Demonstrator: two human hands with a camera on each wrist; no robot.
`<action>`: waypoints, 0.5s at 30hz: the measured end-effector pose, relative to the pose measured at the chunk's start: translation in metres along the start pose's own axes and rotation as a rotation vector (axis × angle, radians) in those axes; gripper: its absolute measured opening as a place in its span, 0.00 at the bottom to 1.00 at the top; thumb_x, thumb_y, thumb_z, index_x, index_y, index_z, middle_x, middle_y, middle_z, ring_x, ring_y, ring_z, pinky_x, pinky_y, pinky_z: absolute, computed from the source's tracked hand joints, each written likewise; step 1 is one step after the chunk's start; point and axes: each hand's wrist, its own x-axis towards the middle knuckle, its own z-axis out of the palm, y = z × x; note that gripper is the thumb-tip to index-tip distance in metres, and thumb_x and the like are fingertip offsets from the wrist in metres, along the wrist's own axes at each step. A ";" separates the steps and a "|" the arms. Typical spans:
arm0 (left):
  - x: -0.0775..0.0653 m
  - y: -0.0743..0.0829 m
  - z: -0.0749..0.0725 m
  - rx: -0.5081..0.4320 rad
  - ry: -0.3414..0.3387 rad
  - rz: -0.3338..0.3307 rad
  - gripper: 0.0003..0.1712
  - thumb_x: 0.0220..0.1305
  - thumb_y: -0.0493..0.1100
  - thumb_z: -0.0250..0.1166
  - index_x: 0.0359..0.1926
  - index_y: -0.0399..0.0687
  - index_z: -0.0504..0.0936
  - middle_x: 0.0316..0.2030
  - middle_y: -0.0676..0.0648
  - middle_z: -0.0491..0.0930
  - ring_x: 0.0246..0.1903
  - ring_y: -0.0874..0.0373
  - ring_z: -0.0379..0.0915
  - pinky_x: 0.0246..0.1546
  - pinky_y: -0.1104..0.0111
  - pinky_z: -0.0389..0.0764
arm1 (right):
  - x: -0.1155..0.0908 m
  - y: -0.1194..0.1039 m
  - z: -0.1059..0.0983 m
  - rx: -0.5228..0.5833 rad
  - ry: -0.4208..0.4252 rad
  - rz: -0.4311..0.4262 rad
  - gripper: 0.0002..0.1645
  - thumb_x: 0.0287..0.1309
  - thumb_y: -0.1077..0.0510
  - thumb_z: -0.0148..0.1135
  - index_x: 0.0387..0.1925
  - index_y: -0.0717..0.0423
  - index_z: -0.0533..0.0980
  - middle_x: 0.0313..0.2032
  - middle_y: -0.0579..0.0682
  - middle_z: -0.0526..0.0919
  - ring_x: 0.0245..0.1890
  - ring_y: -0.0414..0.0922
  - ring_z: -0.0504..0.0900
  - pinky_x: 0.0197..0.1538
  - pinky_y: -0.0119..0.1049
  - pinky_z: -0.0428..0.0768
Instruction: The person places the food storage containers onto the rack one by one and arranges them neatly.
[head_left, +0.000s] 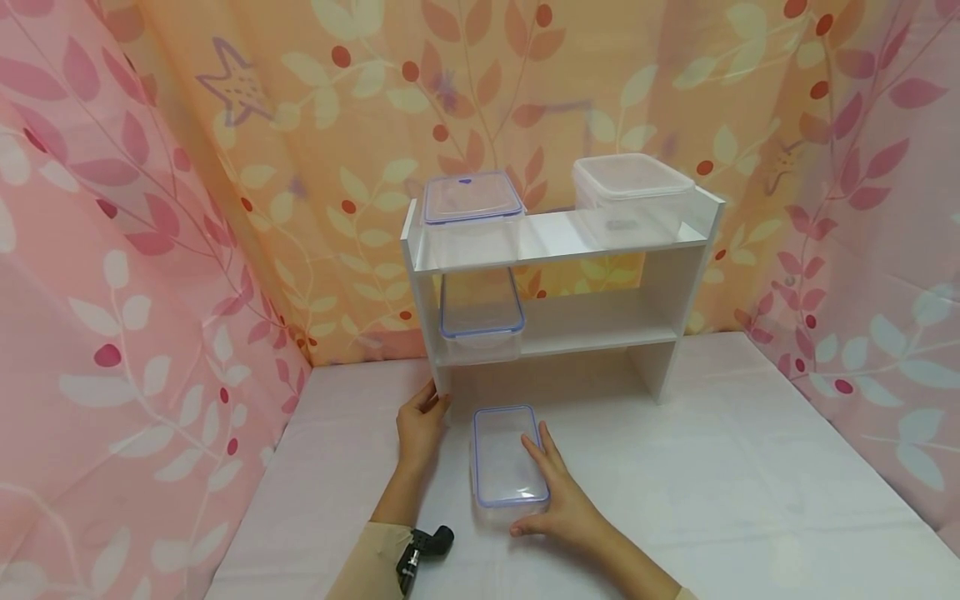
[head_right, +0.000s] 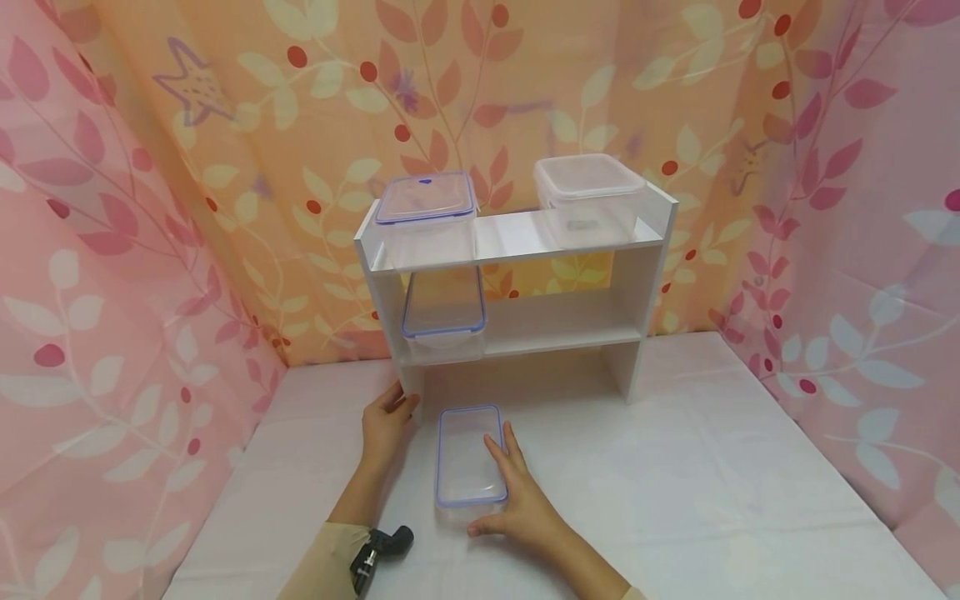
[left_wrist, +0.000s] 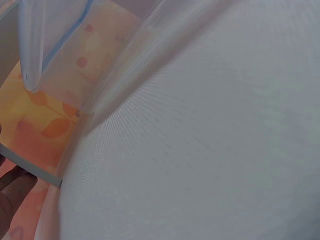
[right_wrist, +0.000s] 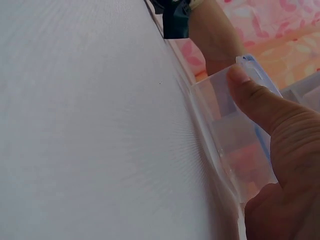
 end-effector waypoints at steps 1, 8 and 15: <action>0.000 0.000 0.000 0.004 0.002 0.001 0.26 0.65 0.41 0.72 0.64 0.51 0.82 0.59 0.45 0.83 0.55 0.52 0.84 0.47 0.73 0.83 | 0.000 0.000 0.000 -0.004 0.000 0.004 0.83 0.25 0.43 0.90 0.82 0.45 0.51 0.83 0.54 0.32 0.81 0.62 0.37 0.75 0.64 0.52; -0.001 0.003 0.001 0.033 0.008 0.005 0.26 0.66 0.41 0.72 0.65 0.50 0.81 0.60 0.45 0.83 0.56 0.49 0.83 0.50 0.69 0.83 | 0.000 0.001 0.001 -0.048 0.023 -0.009 0.82 0.25 0.42 0.89 0.82 0.48 0.52 0.83 0.55 0.34 0.80 0.62 0.40 0.74 0.65 0.54; -0.001 0.002 0.000 0.044 0.008 -0.004 0.27 0.65 0.41 0.72 0.65 0.50 0.81 0.60 0.45 0.83 0.55 0.49 0.83 0.50 0.66 0.84 | 0.000 0.006 0.001 -0.100 0.078 -0.058 0.80 0.25 0.39 0.89 0.80 0.51 0.56 0.82 0.56 0.41 0.79 0.62 0.47 0.72 0.63 0.59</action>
